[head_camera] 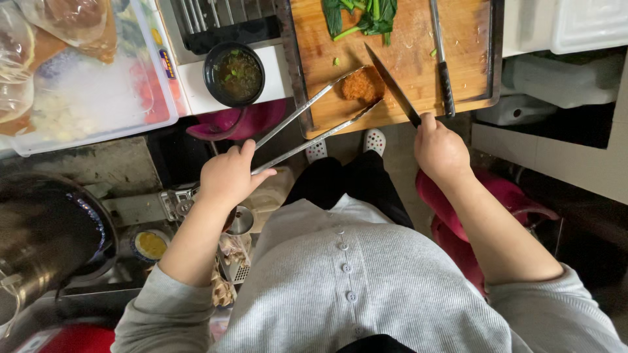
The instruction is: The person slices a breaded cutlet on a cutting board, then fries an egg and places it on a plate with the cutlet and cucumber. They boil noodles, drain them, and transfer them to a red bowl. The person adds green vegetables and a yellow sauce to the noodles, then mixes everything with chopsticks.
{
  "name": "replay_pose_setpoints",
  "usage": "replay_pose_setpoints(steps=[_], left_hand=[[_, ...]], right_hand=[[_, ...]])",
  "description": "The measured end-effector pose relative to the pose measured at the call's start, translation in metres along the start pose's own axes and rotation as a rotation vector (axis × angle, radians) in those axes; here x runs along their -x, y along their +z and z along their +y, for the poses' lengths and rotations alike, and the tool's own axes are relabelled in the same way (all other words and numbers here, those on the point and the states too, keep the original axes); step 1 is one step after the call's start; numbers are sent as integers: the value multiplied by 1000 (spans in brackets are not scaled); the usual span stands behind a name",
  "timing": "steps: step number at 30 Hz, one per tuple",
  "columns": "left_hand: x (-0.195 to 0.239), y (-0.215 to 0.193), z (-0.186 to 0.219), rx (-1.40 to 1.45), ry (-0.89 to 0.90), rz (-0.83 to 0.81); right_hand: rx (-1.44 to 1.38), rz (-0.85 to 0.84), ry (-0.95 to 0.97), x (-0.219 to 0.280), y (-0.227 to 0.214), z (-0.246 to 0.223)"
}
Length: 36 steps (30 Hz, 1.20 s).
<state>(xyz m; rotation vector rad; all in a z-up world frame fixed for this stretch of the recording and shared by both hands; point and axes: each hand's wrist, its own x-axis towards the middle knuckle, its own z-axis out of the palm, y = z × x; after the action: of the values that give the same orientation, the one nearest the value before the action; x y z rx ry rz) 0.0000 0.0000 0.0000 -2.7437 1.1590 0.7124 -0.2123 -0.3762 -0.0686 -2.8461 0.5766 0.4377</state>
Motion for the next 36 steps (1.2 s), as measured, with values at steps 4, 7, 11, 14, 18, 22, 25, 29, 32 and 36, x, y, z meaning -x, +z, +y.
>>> replay_pose_setpoints(steps=[4, 7, 11, 14, 18, 22, 25, 29, 32, 36], left_hand=[[-1, 3, 1, 2, -7, 4], [-2, 5, 3, 13, -16, -1], [-5, 7, 2, 21, -28, 25], [-5, 5, 1, 41, -33, 40], [-7, 5, 0, 47, -11, 23], [-8, 4, 4, 66, -17, 10], [-5, 0, 5, 114, -33, 28], [8, -11, 3, 167, -60, 27], [25, -18, 2, 170, -69, 29], [37, -22, 0, 175, -26, 37]], right_hand=[[17, -62, 21, -8, 22, 7], [10, -79, 9, -31, 39, 2], [0, -48, -18, -53, 39, -6], [29, -137, 21, -44, 13, -1], [-28, -162, 59, -27, -14, -4], [-83, -154, 45, -49, -17, -13], [-154, -109, 7, -51, -29, -6], [-129, -107, 43, -28, -45, 2], [-56, -123, 44, -17, -48, -3], [-11, -120, -27, -22, -43, -10]])
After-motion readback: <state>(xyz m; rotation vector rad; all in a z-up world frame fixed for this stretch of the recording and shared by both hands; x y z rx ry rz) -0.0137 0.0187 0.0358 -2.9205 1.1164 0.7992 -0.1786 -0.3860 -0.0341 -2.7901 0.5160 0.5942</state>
